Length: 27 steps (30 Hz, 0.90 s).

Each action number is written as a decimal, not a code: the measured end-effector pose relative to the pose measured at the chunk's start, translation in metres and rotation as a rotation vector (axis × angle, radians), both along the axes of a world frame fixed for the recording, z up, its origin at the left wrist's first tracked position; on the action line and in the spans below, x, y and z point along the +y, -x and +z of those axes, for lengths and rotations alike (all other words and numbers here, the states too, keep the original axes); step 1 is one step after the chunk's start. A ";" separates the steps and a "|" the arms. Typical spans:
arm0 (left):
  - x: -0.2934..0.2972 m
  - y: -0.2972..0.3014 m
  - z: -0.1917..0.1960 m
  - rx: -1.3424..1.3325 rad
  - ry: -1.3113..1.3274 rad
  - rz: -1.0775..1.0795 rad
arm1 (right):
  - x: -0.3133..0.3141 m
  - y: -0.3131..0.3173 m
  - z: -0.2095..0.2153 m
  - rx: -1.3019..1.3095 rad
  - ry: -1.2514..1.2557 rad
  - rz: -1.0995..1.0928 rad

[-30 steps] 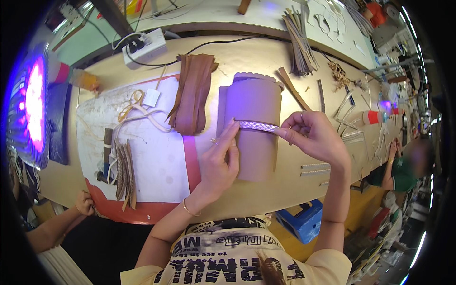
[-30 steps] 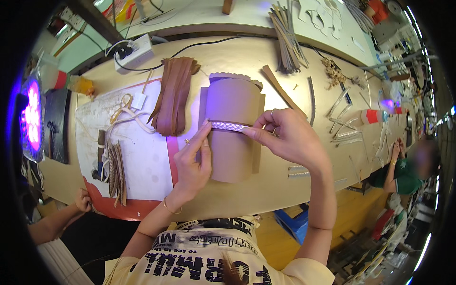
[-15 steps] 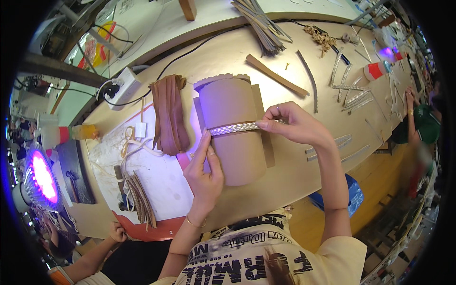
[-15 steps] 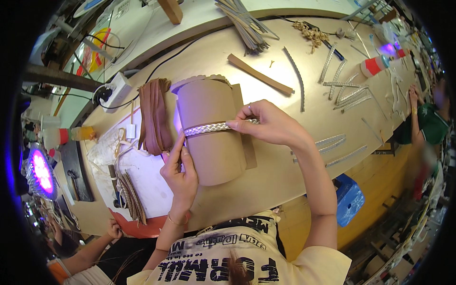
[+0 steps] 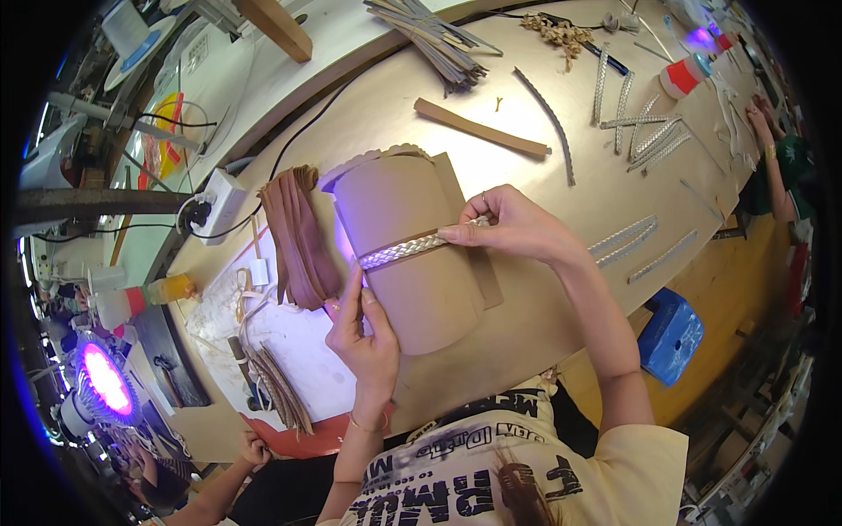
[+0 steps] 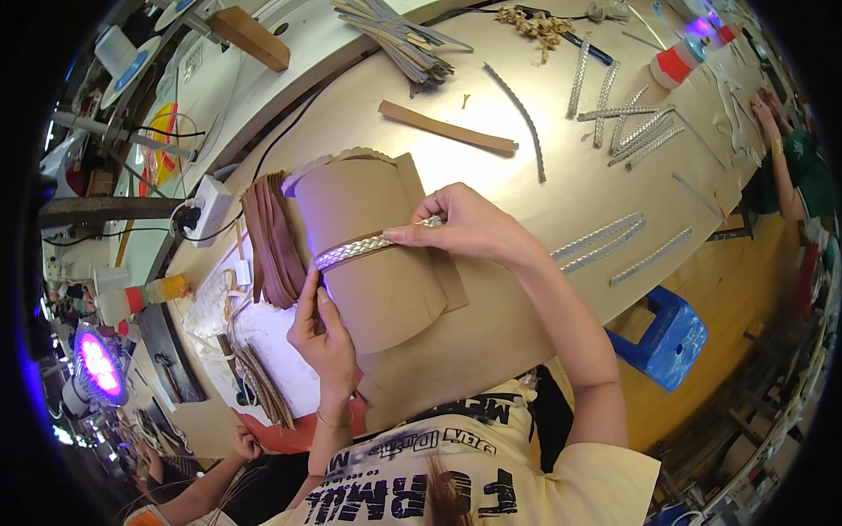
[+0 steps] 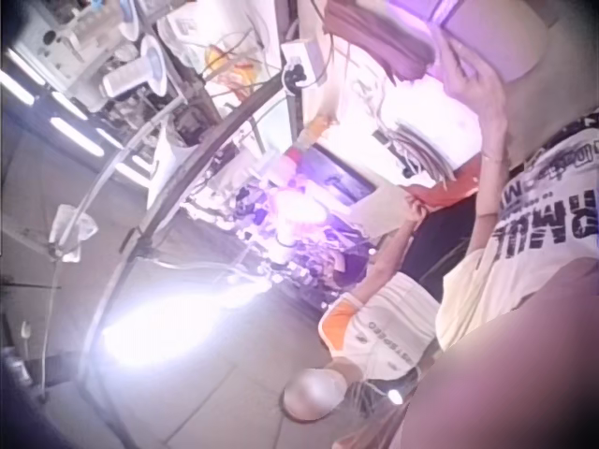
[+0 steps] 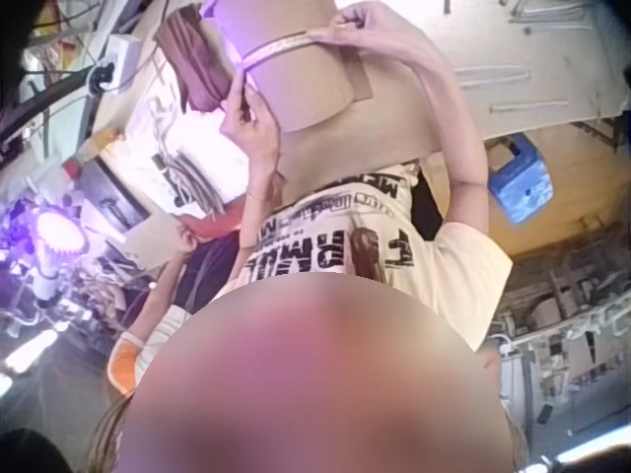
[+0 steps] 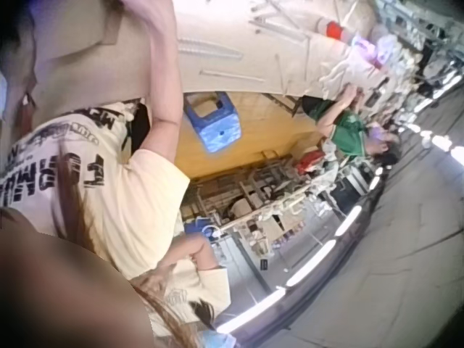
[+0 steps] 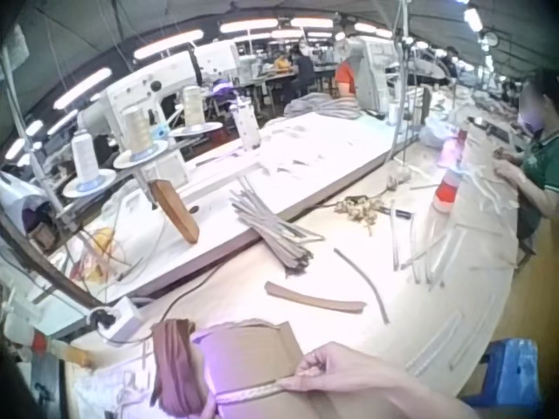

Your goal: The person assembles decorative braided strips by wrapping them around a curved cardboard form, applying glue from a bottle, and pressing the braids into place. They handle multiple braided strips and cardboard pieces, arranging them on the workbench.

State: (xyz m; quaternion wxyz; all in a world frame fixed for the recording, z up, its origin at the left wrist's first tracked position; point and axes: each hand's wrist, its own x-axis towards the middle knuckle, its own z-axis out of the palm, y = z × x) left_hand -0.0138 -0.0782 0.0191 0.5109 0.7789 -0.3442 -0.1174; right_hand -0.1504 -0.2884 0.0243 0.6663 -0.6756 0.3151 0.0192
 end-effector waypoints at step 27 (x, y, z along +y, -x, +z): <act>-0.004 0.004 0.010 0.038 -0.004 -0.022 | 0.045 -0.002 -0.032 -0.067 0.019 -0.479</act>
